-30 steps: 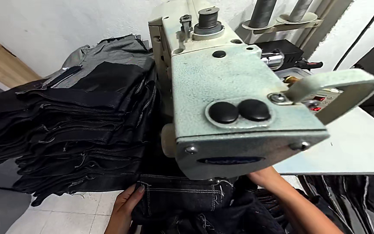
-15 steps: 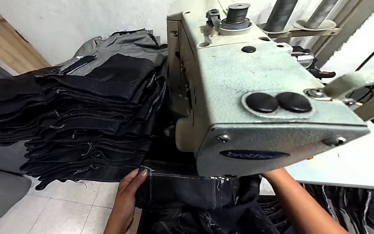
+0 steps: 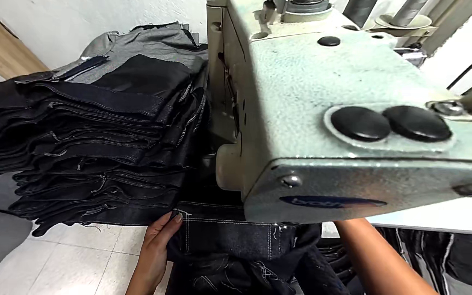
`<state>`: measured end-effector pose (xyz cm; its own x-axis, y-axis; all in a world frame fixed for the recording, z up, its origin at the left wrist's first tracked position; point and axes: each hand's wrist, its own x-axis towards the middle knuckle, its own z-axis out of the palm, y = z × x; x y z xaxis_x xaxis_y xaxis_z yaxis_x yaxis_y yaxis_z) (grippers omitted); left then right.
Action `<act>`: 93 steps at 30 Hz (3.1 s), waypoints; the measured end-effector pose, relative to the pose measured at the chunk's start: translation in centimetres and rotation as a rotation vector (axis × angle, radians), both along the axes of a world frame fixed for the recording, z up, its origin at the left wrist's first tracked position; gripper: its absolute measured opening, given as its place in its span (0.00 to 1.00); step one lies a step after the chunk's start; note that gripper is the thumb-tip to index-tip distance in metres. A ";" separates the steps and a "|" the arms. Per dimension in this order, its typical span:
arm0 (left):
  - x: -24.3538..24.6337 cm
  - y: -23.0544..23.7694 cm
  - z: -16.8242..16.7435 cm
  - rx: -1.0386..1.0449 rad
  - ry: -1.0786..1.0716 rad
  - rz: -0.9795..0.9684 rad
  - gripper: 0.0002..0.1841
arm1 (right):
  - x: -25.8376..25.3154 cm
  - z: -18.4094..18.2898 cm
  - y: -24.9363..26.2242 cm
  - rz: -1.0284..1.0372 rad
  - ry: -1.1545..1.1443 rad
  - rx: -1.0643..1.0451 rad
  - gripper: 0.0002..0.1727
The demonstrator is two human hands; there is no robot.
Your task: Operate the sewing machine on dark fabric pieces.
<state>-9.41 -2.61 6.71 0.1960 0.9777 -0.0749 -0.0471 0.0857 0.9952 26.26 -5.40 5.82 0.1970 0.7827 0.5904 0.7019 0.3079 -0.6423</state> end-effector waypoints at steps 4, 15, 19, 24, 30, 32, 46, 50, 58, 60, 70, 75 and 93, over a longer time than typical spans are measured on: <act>-0.1 0.0 0.0 0.004 0.020 -0.011 0.13 | -2.6 6.1 -2.3 -0.087 0.118 -0.233 0.03; -0.6 0.3 0.2 0.006 0.096 -0.083 0.12 | -1.8 6.3 -4.0 -0.123 0.141 -0.611 0.19; -0.9 0.4 0.6 0.052 0.211 -0.101 0.12 | -2.8 5.9 -2.8 -0.065 0.392 -0.371 0.14; -2.0 0.6 1.2 0.271 0.748 -0.122 0.25 | -3.8 6.8 -3.0 -0.232 0.414 -0.828 0.14; 1.2 0.4 3.4 0.705 0.819 -0.130 0.17 | -5.1 6.6 -4.9 -0.224 -0.097 -0.780 0.13; 3.0 0.2 3.6 0.765 0.809 -0.241 0.16 | -4.6 5.1 -4.9 -0.233 -0.183 -0.673 0.12; 6.7 -2.8 6.7 0.431 0.834 -0.911 0.21 | -3.6 2.2 -6.4 -0.209 -0.392 -0.081 0.09; 5.6 -7.1 2.0 0.968 0.750 -0.538 0.17 | -5.2 1.4 -10.4 -0.266 -0.468 -0.007 0.14; 6.2 -4.7 3.1 0.737 0.696 -0.761 0.22 | -3.8 1.0 -7.0 -0.198 -0.440 -0.031 0.10; 5.5 -6.2 2.6 0.774 0.709 -0.818 0.20 | -4.5 0.6 -9.4 -0.195 -0.453 -0.047 0.13; 5.5 -7.7 -0.2 0.930 0.806 -0.704 0.18 | -8.2 3.9 -12.0 0.092 0.133 -0.224 0.07; 5.3 -7.4 0.0 0.910 0.791 -0.710 0.17 | -7.0 1.8 -10.4 0.063 0.248 -0.213 0.05; 9.7 -8.9 3.8 -0.207 -0.091 -0.407 0.02 | -7.8 2.1 -10.7 -0.037 -0.448 -0.012 0.16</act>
<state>0.29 -11.55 10.47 0.5752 0.7866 -0.2247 -0.0552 0.3113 0.9487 18.42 -16.08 7.89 -0.0479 0.7874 0.6146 0.9221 0.2714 -0.2758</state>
